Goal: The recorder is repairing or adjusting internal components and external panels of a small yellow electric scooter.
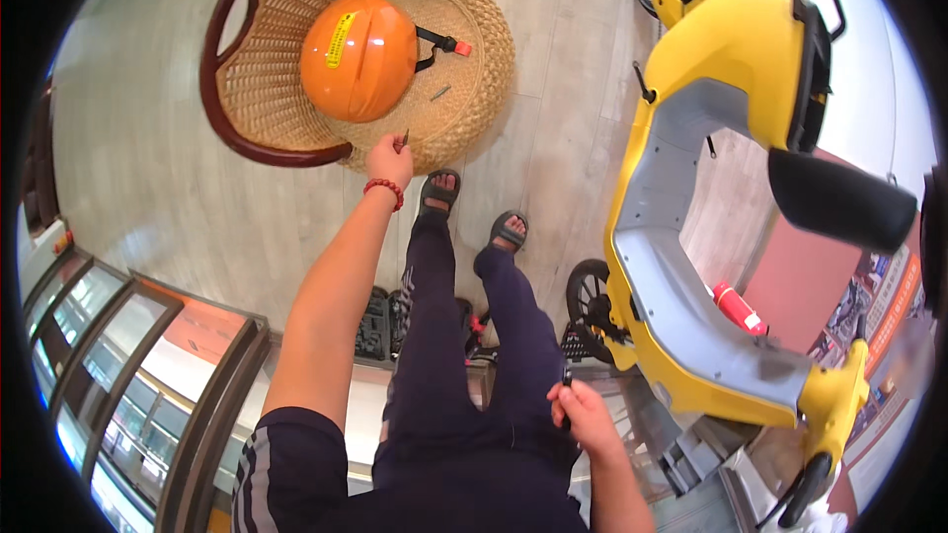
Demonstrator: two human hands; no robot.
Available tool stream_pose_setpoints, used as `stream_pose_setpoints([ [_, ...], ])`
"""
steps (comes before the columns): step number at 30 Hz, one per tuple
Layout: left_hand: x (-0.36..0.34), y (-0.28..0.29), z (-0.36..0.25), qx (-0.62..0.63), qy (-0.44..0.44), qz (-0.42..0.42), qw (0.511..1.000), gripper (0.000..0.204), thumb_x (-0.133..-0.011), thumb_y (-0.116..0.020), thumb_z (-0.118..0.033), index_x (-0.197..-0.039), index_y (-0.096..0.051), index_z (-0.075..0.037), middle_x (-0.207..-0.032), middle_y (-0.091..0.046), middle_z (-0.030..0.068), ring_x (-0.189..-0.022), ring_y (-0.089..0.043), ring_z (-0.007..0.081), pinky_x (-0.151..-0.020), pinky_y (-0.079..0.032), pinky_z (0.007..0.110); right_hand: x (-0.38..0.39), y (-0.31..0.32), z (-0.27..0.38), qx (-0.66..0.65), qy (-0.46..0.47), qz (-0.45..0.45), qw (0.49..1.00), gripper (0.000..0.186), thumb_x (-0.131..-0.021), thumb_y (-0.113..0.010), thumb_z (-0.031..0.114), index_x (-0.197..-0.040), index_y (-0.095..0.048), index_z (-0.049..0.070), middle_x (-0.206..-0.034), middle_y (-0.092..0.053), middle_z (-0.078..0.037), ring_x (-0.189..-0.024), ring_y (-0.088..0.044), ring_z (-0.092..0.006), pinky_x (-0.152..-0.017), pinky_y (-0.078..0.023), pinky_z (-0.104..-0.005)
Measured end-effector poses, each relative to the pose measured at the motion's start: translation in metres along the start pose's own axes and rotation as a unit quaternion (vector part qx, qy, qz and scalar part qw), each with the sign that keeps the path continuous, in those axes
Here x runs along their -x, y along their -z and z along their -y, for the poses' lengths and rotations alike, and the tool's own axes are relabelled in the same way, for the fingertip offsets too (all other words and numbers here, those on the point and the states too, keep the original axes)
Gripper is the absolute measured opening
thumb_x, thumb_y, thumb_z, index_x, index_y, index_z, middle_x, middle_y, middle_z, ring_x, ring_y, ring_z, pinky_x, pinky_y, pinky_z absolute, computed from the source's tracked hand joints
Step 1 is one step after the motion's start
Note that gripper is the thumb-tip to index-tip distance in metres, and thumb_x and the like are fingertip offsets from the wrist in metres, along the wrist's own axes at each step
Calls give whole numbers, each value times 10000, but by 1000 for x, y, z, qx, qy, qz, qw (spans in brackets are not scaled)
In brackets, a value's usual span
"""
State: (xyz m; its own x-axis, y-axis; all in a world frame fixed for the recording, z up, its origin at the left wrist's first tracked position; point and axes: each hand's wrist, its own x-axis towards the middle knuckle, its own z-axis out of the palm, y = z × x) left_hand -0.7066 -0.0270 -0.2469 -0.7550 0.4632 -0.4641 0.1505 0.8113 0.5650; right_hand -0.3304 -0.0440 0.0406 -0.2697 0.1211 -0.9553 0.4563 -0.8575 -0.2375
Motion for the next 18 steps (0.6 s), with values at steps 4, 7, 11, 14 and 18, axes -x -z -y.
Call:
stream_pose_setpoints([
  [4,-49,-31,24,-61,-39,-5,997,151,-750,-584,-96,-881,-598,-22,-839,-613,173,-809,-591,327,-725,-465,388,-44,-14,-7,-42,-38,-15,998,195,-932,-419,181,-874,-525,28,-617,-472,-4,-564,-438,-84,-538,-370,-217],
  [7,-70,-42,35,-84,-179,-35,980,170,-781,-576,-121,-923,-549,-31,-911,-566,185,-856,-549,366,-738,-447,425,-53,-28,-1,-85,-62,-17,994,192,-933,-417,175,-872,-525,29,-629,-472,-7,-581,-441,-94,-548,-371,-221],
  [11,-74,-47,33,-132,-156,-9,979,213,-782,-583,-135,-961,-518,-41,-957,-550,187,-852,-548,371,-739,-447,429,-60,-37,4,-110,-89,-19,990,193,-934,-414,173,-878,-523,24,-628,-471,-10,-587,-441,-96,-558,-371,-223],
  [14,-61,-47,26,-125,-141,-23,982,237,-784,-586,-144,-981,-496,-49,-996,-533,178,-872,-543,362,-740,-449,432,-57,-39,10,-111,-87,-32,989,195,-933,-411,171,-883,-520,17,-631,-472,-12,-590,-439,-96,-564,-371,-226],
  [18,-53,-52,4,-178,-224,-39,958,243,-775,-594,-155,-982,-502,-66,-981,-536,147,-902,-540,337,-754,-449,416,-53,-43,16,-144,-81,-30,986,199,-934,-407,172,-887,-518,13,-626,-471,-9,-592,-443,-96,-565,-373,-227],
])
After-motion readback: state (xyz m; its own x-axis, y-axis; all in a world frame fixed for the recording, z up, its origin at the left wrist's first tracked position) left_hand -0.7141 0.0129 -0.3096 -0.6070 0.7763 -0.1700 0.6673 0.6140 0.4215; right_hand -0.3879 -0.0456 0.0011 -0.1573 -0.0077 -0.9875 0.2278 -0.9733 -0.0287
